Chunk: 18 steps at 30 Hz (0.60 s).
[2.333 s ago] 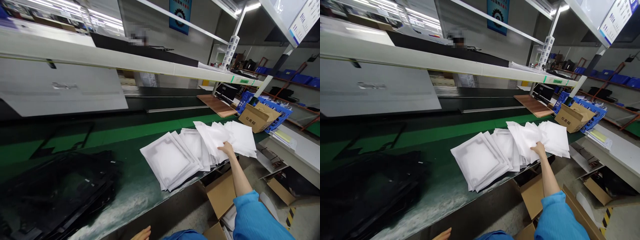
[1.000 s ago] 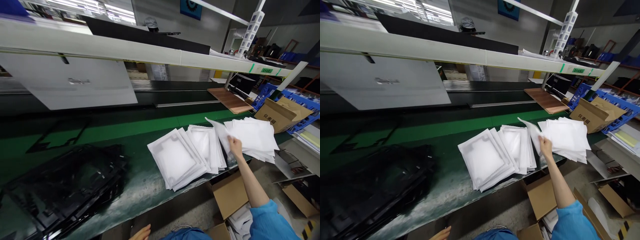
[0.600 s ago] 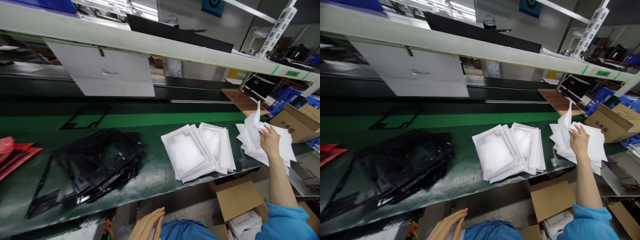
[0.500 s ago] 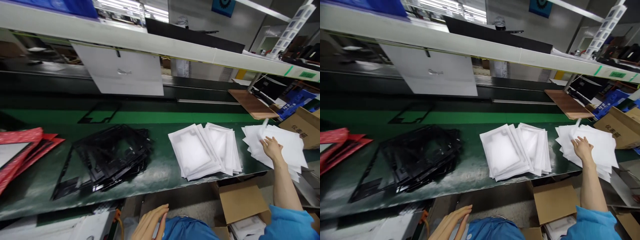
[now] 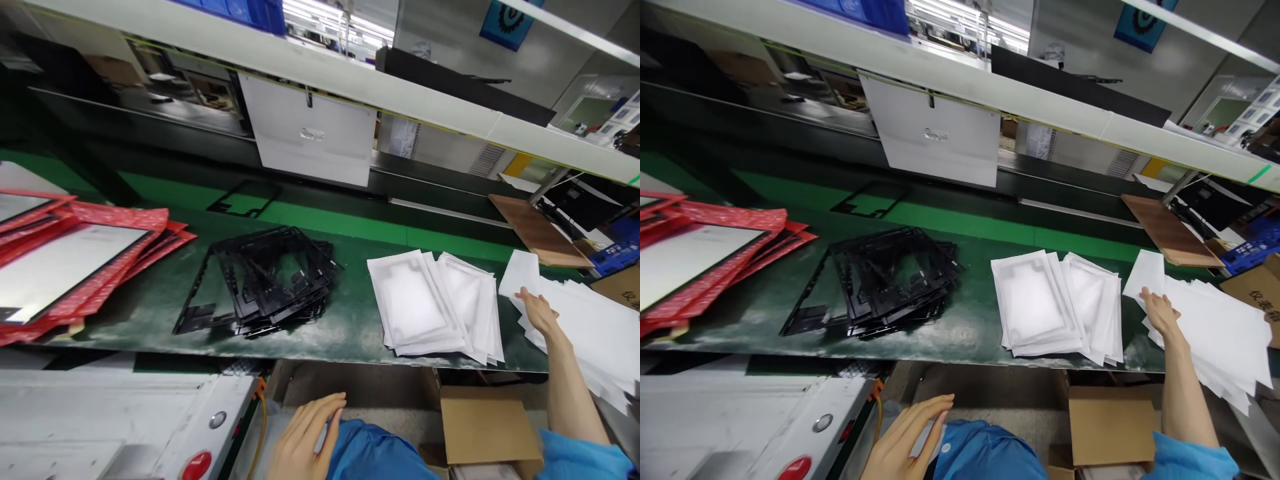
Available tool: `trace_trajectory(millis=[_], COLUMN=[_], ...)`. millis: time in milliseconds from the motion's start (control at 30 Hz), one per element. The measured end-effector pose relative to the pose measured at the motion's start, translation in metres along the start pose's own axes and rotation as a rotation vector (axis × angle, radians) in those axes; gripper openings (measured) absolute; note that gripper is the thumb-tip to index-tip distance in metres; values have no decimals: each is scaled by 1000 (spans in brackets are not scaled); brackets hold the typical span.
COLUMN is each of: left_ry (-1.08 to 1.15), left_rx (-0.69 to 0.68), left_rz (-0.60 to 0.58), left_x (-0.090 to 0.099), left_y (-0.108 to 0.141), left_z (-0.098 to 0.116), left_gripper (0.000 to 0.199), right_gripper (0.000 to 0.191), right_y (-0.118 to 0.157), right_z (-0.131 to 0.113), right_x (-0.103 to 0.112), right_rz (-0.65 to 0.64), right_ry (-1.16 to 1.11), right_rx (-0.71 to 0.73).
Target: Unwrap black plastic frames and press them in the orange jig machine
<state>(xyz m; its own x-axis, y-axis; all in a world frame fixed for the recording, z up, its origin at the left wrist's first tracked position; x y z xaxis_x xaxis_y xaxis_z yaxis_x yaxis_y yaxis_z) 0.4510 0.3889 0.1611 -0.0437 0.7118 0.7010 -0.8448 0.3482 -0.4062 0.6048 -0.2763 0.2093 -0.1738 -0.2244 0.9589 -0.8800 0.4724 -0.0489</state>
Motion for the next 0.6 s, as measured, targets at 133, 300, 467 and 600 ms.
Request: trace_trajectory(millis=[133, 300, 467, 600], left_ry=[-7, -1, -12, 38], left_rx=[4, 24, 49, 93], left_rz=[17, 23, 69, 95], left_x=[4, 10, 20, 18], left_y=[-1, -1, 11, 19], left_z=[1, 4, 2, -6], left_gripper=[15, 16, 17, 15], right_gripper=[56, 62, 83, 52], right_y=[28, 87, 92, 83], right_z=[-78, -214, -247, -249], right_x=[-5, -56, -101, -90], right_rz=[137, -107, -336, -436], right_ry=[25, -24, 47, -229], right_rx=[89, 342, 139, 162])
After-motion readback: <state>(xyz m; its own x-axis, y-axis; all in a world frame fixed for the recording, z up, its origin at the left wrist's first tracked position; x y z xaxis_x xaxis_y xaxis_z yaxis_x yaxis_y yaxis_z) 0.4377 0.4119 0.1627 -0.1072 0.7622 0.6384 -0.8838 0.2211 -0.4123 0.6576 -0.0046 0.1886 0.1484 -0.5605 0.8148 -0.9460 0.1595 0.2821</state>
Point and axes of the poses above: each hand's wrist, its own y-axis away from the middle knuckle, its own x-axis out of the back of the hand, z = x × y, the point moved 6 cm from there along -y, towards the middle knuckle, and after that the axes turned 12 degrees about -z, right-handed, at the moved point
